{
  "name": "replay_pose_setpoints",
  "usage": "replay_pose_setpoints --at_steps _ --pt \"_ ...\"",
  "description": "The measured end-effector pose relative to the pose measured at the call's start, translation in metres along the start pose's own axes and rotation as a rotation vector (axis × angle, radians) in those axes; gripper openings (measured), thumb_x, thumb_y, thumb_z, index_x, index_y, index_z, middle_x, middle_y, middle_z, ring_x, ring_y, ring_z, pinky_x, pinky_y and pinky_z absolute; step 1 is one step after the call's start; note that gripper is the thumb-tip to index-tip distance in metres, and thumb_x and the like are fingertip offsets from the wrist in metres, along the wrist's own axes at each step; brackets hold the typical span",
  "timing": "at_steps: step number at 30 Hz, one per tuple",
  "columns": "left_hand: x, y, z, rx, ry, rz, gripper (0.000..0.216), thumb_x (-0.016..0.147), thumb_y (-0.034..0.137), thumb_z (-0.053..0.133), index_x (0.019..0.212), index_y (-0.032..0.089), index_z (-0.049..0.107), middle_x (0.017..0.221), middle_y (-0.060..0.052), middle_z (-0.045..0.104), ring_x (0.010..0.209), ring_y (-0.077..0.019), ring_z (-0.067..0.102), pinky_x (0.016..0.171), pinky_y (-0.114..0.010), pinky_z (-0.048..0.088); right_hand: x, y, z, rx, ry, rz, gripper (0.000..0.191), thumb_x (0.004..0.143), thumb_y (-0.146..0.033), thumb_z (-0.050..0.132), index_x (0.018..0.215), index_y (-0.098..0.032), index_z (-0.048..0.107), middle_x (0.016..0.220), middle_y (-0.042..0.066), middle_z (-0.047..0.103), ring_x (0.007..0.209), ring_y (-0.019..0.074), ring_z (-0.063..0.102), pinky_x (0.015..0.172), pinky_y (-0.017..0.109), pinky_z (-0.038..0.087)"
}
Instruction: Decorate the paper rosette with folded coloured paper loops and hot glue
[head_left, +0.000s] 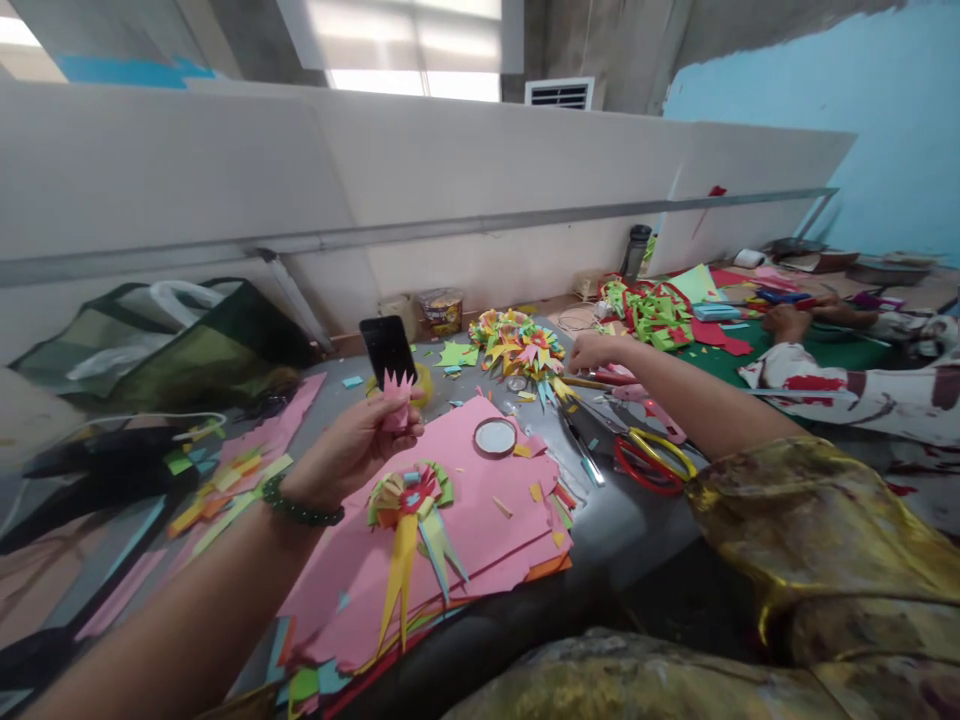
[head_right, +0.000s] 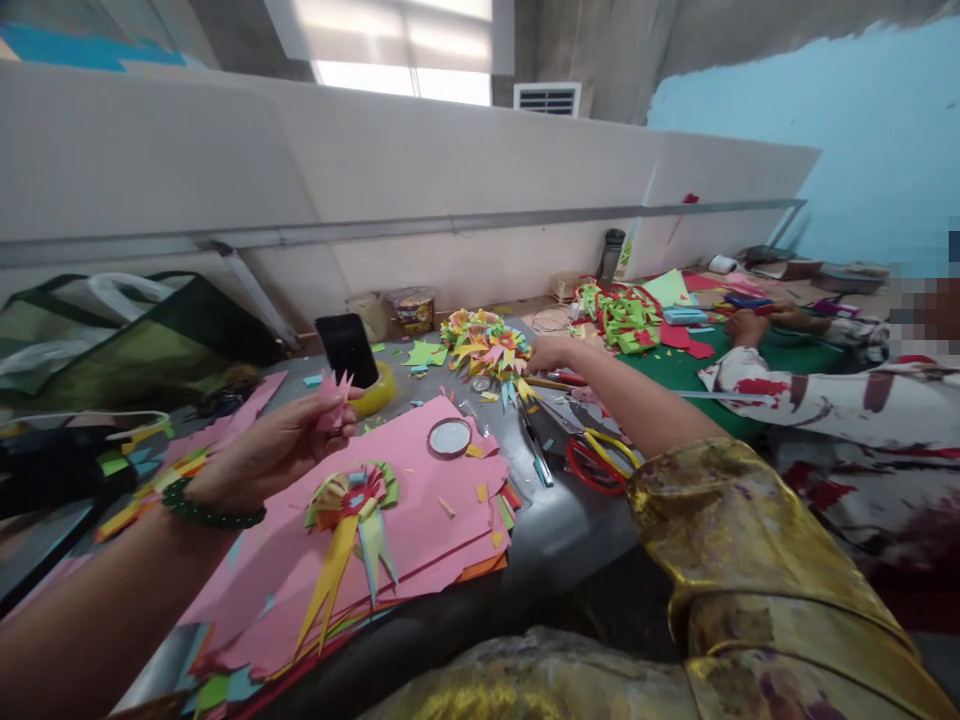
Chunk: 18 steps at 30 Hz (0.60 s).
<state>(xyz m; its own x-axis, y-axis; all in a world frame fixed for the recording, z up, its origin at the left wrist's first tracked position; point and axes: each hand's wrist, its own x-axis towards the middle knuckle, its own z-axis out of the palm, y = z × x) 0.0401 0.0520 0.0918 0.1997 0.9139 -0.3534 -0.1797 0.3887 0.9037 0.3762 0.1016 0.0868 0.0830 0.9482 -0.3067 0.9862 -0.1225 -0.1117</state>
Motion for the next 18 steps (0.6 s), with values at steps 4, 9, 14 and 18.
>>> replay_pose_setpoints --at_steps 4,9,14,18 --pt "-0.005 0.007 -0.02 0.034 0.147 0.017 0.025 0.089 0.003 0.045 0.075 0.012 0.064 0.058 -0.002 0.061 0.051 -0.0092 0.061 0.048 -0.014 0.053 0.003 -0.005 0.005 -0.031 0.088 -0.064 0.018 0.084 -0.025 0.063 0.081 -0.013 0.076 0.071 0.004 0.069 0.067 0.0166 0.061 0.058 0.021 0.04" --pt "-0.01 0.011 -0.058 0.176 0.34 0.044 0.021 0.083 0.004 0.047 0.072 0.014 0.062 0.053 0.002 0.056 0.044 -0.0071 0.05 0.038 -0.012 0.042 0.007 -0.036 0.027 -0.056 0.078 -0.301 0.017 0.084 -0.018 0.061 0.08 -0.014 0.077 0.075 0.003 0.07 0.07 0.0168 0.061 0.058 0.021 0.037" --pt "-0.015 0.008 -0.116 0.383 0.43 0.1 0.006 0.072 0.011 0.055 0.075 0.016 0.059 0.054 0.005 0.053 0.046 -0.0071 0.043 0.041 -0.014 0.036 0.007 -0.059 0.039 -0.201 0.041 -0.358 0.02 0.083 -0.014 0.056 0.077 -0.015 0.075 0.074 0.005 0.07 0.069 0.018 0.062 0.054 0.023 0.034" --pt "-0.017 0.002 -0.164 0.849 0.487 0.142 0.004 0.074 0.02 0.055 0.07 0.018 0.053 0.058 0.004 0.051 0.054 -0.0111 0.047 0.051 -0.02 0.04 0.002 -0.066 0.041 -0.196 0.037 -0.49 0.022 0.085 -0.018 0.053 0.077 -0.018 0.074 0.071 0.005 0.069 0.066 0.0192 0.063 0.054 0.024 0.035"
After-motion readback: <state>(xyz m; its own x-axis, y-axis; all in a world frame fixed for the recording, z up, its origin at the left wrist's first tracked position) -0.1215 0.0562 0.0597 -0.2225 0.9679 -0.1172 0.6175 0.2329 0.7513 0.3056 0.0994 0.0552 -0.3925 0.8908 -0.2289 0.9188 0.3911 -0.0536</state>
